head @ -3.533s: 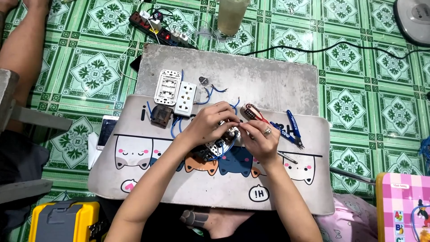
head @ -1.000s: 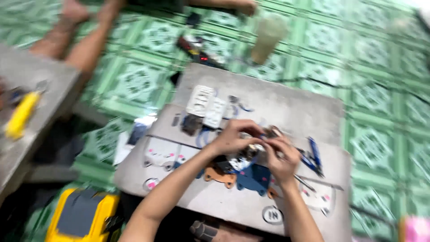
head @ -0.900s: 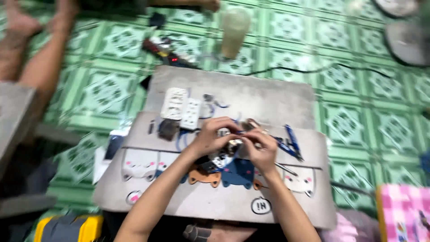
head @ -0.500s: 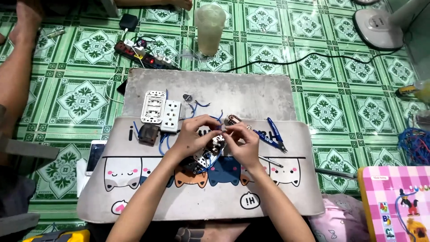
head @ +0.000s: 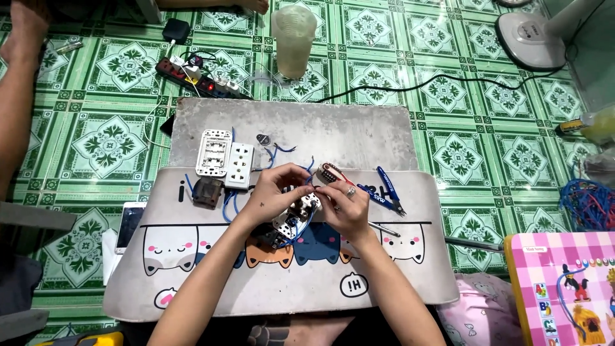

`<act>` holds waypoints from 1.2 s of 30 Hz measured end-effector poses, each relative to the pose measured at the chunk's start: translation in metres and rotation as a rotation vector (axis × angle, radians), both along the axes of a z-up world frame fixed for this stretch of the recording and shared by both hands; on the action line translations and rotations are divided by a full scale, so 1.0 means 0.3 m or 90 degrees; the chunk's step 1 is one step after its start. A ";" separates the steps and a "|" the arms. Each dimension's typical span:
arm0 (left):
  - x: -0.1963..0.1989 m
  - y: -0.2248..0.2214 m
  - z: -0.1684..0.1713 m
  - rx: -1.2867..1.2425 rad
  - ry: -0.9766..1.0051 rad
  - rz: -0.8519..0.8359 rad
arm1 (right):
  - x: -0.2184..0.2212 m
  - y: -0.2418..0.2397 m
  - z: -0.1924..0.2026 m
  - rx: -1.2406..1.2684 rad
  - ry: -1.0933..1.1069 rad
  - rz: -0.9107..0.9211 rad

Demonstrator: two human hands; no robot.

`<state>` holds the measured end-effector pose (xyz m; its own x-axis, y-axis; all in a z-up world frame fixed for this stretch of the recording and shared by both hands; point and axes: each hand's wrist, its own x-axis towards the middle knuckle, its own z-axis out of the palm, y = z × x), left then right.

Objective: Disassembling and repairing an electrical outlet casing using a screwdriver and pliers on a floor-level workspace.

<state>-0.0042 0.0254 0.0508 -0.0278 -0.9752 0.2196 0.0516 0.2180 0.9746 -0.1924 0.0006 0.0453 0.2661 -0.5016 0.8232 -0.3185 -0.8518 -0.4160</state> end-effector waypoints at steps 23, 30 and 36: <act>-0.001 0.004 0.025 -0.062 -0.029 0.021 | 0.004 0.007 0.005 0.022 -0.006 0.002; -0.004 -0.001 0.004 0.040 0.060 -0.030 | -0.004 0.000 -0.013 -0.005 0.010 -0.010; 0.000 -0.002 0.021 -0.010 -0.014 -0.007 | 0.003 0.005 -0.033 0.224 -0.089 0.099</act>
